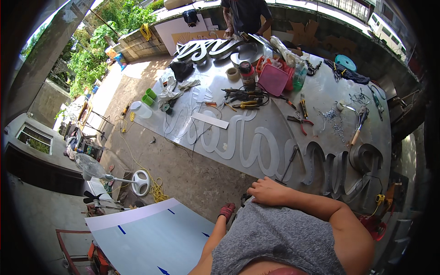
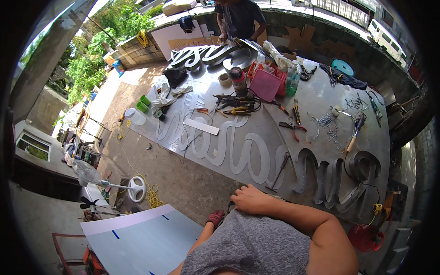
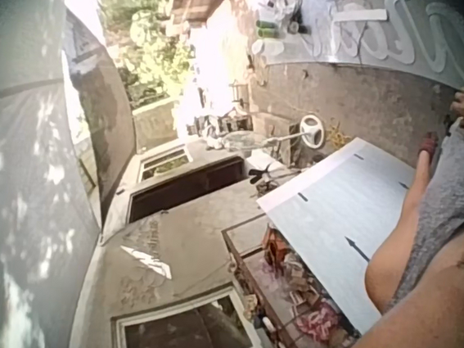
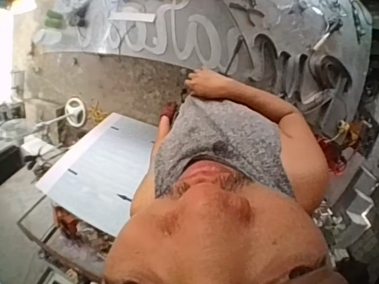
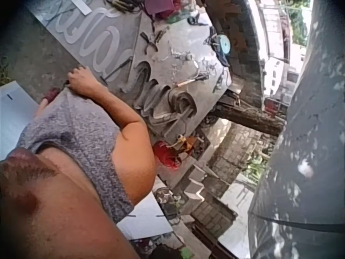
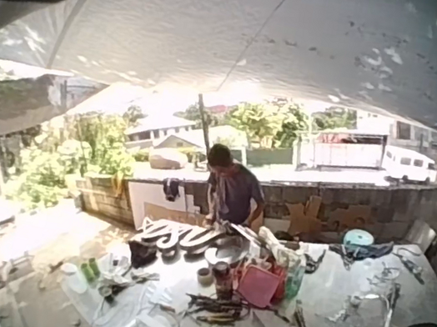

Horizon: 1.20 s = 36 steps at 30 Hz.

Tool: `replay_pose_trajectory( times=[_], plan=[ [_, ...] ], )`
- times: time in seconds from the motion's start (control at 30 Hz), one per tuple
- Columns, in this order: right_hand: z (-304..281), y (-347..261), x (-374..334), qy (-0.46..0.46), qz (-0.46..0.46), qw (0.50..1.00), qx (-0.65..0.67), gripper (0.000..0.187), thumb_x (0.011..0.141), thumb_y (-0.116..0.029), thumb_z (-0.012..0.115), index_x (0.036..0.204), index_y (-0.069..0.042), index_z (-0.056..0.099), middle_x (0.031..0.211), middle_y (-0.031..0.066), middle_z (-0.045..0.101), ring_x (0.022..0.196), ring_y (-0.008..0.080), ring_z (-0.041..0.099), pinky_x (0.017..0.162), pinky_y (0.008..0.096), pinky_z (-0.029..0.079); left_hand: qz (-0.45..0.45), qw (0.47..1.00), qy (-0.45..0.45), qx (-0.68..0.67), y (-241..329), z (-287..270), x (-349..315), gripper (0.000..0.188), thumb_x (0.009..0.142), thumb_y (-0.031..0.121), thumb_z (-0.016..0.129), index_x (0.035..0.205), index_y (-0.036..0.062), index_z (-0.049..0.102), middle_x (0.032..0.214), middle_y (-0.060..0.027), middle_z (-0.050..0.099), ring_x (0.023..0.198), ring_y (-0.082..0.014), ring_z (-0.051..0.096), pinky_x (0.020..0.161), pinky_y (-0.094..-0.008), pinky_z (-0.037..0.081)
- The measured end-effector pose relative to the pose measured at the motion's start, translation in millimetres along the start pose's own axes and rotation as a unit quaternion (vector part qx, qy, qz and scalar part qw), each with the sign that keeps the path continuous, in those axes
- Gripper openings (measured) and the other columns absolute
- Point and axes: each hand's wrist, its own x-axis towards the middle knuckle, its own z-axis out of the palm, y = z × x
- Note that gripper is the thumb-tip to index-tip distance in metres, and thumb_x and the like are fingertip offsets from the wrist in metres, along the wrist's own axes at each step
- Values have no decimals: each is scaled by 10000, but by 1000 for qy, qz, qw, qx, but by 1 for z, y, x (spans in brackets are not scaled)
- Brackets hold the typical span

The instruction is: Manually cleaning, prepping, or assembling metal channel letters for a sign at a workbench.

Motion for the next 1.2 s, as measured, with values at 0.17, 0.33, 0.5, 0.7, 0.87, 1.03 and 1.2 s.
replay_pose_trajectory(
  times=[0.17,0.33,0.5,0.7,0.87,1.03,1.2],
  plan=[
    [-3,-3,-1,-5,2,1000,-8,373,960,-387,665,1137,-59,648,1100,129,678,1100,322,635,939,467,461,-12,1000,1,-9,-1,1,3,497,1014,437,565,1313,49,647,1173,-101,754,927,-215,700,857,-355,544],
    [-2,-2,0,-1,0,1000,-10,372,961,-385,661,1140,-60,646,1100,127,679,1101,321,636,941,468,461,-6,1000,-4,-11,0,0,1,518,1013,444,560,1328,40,638,1191,-109,750,936,-222,703,859,-359,542],
    [-4,-4,1,0,-1,1000,-8,364,963,-382,656,1138,-62,645,1102,125,680,1102,324,636,942,470,461,-7,1000,-6,-13,4,-2,-3,511,1013,436,557,1312,31,641,1176,-112,752,938,-224,704,861,-362,543],
    [-6,-4,1,-1,5,1000,-4,354,963,-373,660,1132,-62,644,1106,127,679,1117,325,626,947,473,458,9,1000,-9,1,-3,-5,-2,503,1017,430,563,1303,24,639,1175,-109,749,944,-221,702,856,-354,545],
    [-7,-5,2,-6,3,1000,-3,359,962,-373,667,1131,-57,642,1111,131,677,1122,328,622,950,471,456,2,998,6,-65,-21,-1,10,537,967,475,606,1271,40,688,1069,-82,743,915,-208,658,864,-381,520],
    [-9,-4,1,-5,5,1000,-7,359,962,-373,671,1129,-57,643,1107,130,679,1114,328,625,948,472,458,10,1000,4,-22,-13,-3,10,554,968,484,608,1288,38,683,1091,-85,747,916,-210,662,865,-385,523],
    [-9,-3,2,-8,12,1000,-7,364,960,-373,675,1135,-56,643,1115,133,679,1120,327,626,953,472,458,6,1000,-4,-30,0,-4,-1,559,972,482,605,1287,26,680,1085,-89,748,915,-208,665,864,-385,524]
  ],
)
